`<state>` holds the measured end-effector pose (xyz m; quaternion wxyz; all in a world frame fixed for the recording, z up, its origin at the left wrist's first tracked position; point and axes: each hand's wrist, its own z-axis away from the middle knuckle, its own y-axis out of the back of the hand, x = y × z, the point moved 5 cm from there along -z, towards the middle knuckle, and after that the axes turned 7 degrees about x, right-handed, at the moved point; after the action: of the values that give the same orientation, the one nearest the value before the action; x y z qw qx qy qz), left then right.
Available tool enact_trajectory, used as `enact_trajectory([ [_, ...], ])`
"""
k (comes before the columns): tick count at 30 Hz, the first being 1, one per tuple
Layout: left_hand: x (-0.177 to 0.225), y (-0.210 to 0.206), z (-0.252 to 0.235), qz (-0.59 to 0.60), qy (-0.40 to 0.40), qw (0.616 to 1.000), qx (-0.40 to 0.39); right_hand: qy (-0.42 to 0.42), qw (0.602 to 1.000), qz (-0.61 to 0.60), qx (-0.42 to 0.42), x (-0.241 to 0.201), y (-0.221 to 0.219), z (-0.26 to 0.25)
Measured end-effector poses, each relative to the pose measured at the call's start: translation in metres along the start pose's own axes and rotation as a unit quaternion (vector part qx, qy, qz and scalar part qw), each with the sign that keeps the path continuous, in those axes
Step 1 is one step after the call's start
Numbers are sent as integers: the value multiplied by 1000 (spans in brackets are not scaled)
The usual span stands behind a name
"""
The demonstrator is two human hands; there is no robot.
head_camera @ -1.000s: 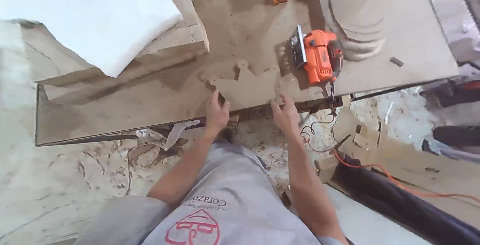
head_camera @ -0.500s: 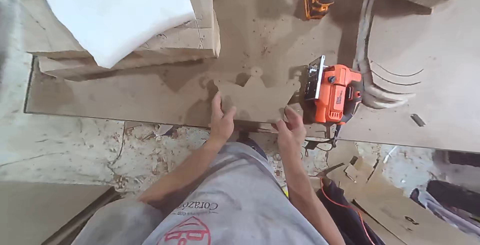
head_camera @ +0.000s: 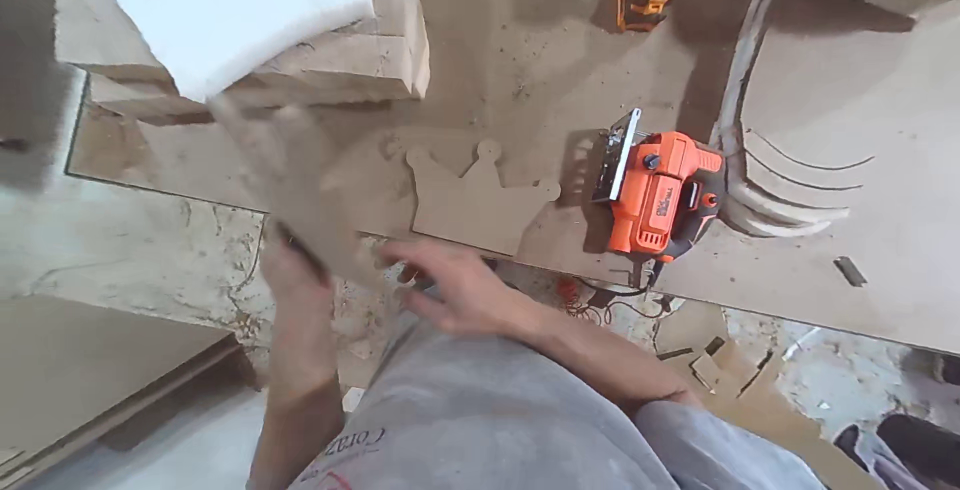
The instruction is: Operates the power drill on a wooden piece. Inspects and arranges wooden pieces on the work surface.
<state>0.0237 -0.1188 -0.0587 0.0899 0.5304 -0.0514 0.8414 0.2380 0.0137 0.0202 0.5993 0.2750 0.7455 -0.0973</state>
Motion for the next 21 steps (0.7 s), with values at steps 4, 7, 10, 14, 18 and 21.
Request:
enact_trajectory([
  [4,-43,73,8,78,47,992,-89,-63,978,178,-87,55,-15,28],
  [7,-51,87,15,-1,59,995,79,-134,947,288,-43,87,13,44],
  [10,-31,78,9,-165,-7,968,188,-171,905,390,-12,117,45,46],
  [14,3,49,-11,-354,-133,907,186,-222,852,471,-50,157,63,43],
  [18,7,26,-19,-362,-185,900,158,-236,841,483,-56,158,73,36],
  [21,3,28,-23,-325,-178,918,142,-204,847,490,-9,162,90,27],
])
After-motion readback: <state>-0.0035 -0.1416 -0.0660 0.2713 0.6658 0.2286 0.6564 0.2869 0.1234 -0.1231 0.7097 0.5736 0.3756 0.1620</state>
